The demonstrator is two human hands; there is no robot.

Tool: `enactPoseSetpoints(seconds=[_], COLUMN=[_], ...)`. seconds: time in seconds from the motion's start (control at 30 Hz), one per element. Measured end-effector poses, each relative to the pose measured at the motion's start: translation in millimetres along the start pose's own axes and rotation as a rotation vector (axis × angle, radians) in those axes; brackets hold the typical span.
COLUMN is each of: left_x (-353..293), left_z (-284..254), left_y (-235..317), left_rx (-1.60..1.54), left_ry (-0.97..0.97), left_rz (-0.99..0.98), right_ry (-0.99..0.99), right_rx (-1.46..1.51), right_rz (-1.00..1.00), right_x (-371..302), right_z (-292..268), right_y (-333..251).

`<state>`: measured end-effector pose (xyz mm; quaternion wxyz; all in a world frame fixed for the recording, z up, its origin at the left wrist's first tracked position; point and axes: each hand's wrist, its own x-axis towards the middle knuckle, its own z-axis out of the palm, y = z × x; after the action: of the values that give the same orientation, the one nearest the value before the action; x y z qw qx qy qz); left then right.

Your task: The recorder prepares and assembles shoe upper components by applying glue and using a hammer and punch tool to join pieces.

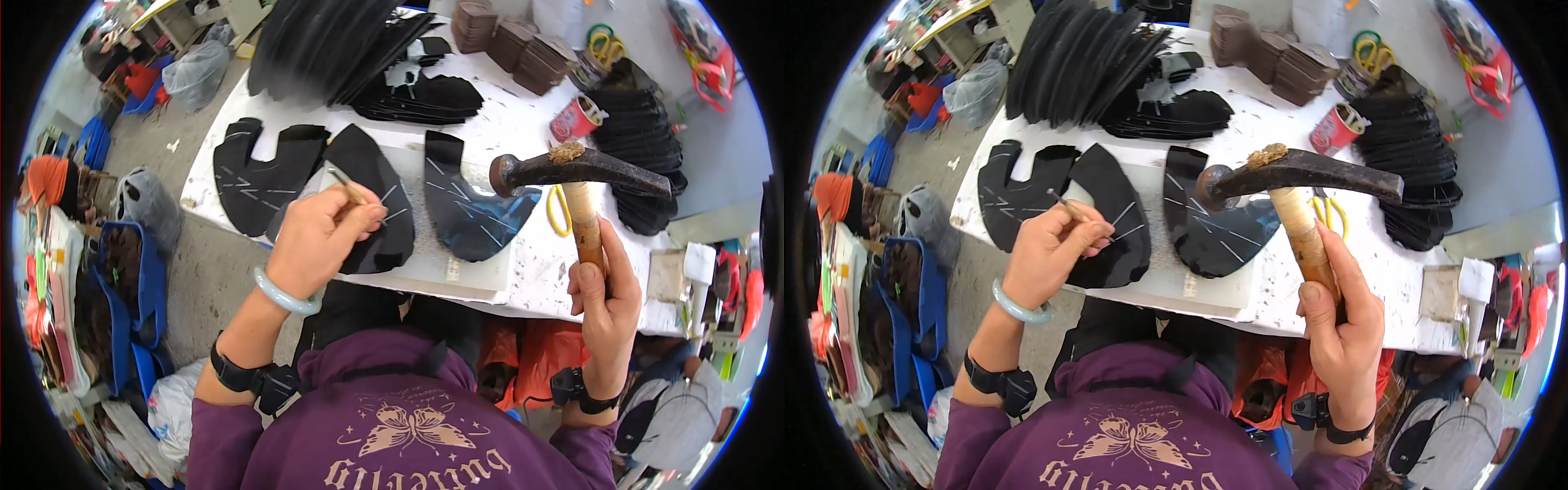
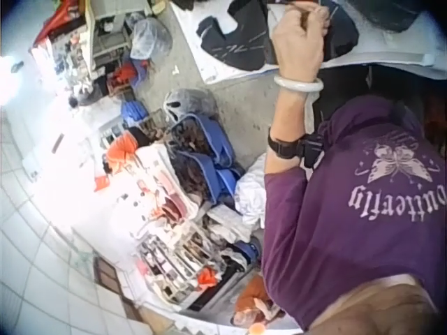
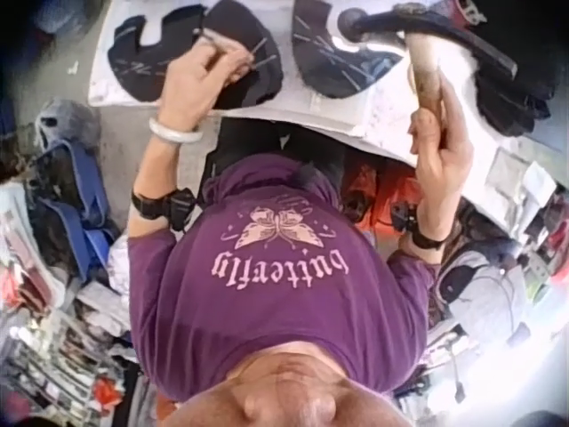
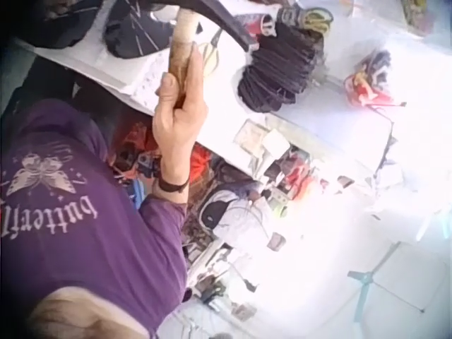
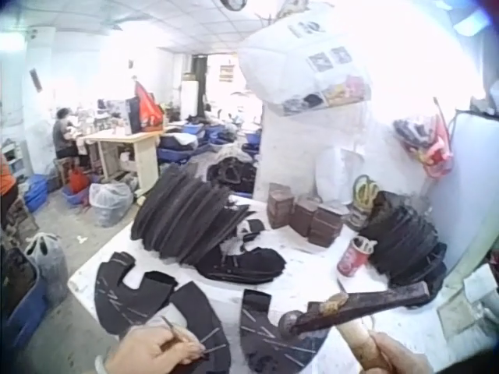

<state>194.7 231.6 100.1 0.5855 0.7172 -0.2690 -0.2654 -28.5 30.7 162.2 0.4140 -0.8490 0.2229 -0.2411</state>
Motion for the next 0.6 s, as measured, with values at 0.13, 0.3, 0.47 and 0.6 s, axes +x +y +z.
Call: enactPoseSetpoints(seconds=[0.13,0.3,0.47,0.6], left_x=[29.6,64.1,77.2,79.4], left_z=[36.9,66.4,74.0,76.0], left_y=[6.5,3.3,-10.2,-12.7], left_rx=[-0.042,0.044,0.137,0.235], left_ry=[-0.175,-0.241,-0.207,-0.196], left_rz=[-0.039,-0.044,-0.026,0.005], right_ry=[0.022,0.032,0.04,0.039], right_rx=[0.027,0.058,0.115,0.113], right_rz=[0.1,0.178,0.226,0.232], right_x=[-9.2,-14.7,-8.0,-2.3], right_z=[-16.1,-26.3,-26.5,-26.0], right_y=[16.3,34.0,39.2,44.1])
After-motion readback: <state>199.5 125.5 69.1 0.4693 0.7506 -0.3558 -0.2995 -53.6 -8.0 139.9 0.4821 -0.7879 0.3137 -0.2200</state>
